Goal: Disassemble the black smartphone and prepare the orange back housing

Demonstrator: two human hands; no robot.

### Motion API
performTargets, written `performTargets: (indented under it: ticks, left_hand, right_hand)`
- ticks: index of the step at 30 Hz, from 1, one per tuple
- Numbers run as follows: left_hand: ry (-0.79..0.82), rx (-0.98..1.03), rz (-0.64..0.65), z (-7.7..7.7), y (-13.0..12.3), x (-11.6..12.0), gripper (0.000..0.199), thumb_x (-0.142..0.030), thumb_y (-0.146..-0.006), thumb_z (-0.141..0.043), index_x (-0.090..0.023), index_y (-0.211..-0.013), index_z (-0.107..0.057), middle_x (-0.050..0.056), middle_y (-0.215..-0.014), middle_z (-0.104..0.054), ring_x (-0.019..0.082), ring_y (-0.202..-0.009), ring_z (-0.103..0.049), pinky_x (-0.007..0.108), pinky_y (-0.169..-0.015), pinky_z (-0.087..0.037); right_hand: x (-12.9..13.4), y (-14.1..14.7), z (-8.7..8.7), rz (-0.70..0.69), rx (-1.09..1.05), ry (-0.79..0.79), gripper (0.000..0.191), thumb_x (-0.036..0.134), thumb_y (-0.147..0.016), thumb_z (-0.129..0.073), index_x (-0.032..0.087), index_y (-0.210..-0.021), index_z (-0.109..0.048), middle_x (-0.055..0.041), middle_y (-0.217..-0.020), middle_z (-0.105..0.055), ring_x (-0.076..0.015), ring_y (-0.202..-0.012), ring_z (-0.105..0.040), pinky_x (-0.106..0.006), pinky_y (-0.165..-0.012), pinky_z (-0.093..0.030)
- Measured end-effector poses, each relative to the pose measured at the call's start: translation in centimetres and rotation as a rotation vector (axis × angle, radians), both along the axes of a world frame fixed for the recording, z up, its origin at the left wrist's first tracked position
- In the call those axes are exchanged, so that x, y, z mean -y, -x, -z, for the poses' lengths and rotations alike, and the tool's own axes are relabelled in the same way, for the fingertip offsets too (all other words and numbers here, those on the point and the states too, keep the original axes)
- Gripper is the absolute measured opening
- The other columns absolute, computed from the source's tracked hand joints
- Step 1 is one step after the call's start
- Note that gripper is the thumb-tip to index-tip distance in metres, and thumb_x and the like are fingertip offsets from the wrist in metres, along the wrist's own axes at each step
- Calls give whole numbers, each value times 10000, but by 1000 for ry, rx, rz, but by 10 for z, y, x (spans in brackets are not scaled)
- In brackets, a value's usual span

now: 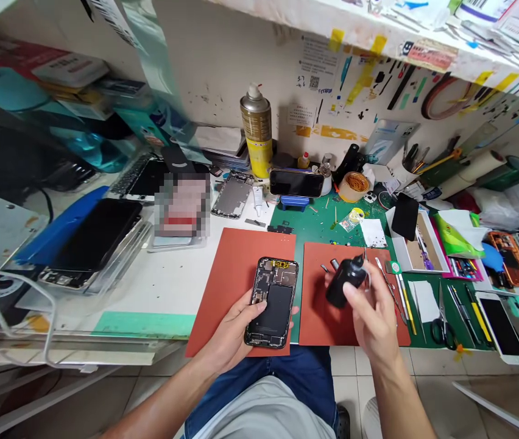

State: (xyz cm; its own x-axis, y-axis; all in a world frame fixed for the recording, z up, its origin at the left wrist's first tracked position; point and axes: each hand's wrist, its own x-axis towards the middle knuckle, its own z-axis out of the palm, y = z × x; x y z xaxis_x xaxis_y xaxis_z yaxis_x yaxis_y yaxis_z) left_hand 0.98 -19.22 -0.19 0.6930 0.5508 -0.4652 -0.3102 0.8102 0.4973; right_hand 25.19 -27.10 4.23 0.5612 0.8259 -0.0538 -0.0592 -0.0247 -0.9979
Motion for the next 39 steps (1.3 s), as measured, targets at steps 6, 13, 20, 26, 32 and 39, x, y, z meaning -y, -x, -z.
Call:
performTargets:
  ticks: [6,13,20,26,32,39]
  left_hand:
    - [-40,31,14,-1,2,-1,472,-373,-934,-824,-177,-1341,-690,181,-1173,-842,343,-1020,-832,411,-829,-661]
    - [-61,14,14,1,4,1,490,-385,-898,-863,-222,-1342,-732,131,-1214,-836,339,-1057,-819,435,-887,-658]
    - [-200,-72,34,14,7,7,540,-427,-914,-870,-259,-1405,-724,91,-1396,-770,308,-1245,-724,397,-1038,-594]
    - [-305,-97,91,16,6,5,516,-384,-957,-836,-249,-1433,-691,95,-1395,-763,301,-1257,-708,411,-1080,-572]
    - [-299,-115,100,13,6,6,489,-383,-958,-833,-230,-1405,-708,108,-1384,-767,301,-1244,-713,415,-1089,-571]
    - [-308,-101,109,11,6,4,492,-387,-959,-833,-220,-1404,-706,118,-1376,-770,328,-1290,-697,425,-1091,-567]
  right_hand:
    - [42,13,7,-98,-188,147,485,467,-822,-928,288,-1244,-771,-103,-1186,-797,-283,-971,-764,-350,-713,-670]
    - [44,8,3,-163,-59,228,421,423,-856,-930,293,-1236,-803,-101,-1244,-812,-263,-1022,-783,-324,-805,-688]
    - [41,15,-13,-197,371,131,355,331,-901,-898,344,-1246,-818,-62,-1248,-816,-252,-1149,-800,-289,-929,-693]
    - [37,14,-15,-220,702,102,376,311,-928,-872,339,-1294,-792,-54,-1241,-825,-258,-1118,-809,-348,-960,-703]
    - [34,14,-17,-261,760,86,373,302,-950,-853,326,-1314,-775,-62,-1241,-821,-278,-1104,-807,-405,-949,-706]
    - [31,15,-24,-303,791,101,357,286,-976,-826,305,-1324,-750,-68,-1228,-814,-275,-1069,-801,-404,-928,-698]
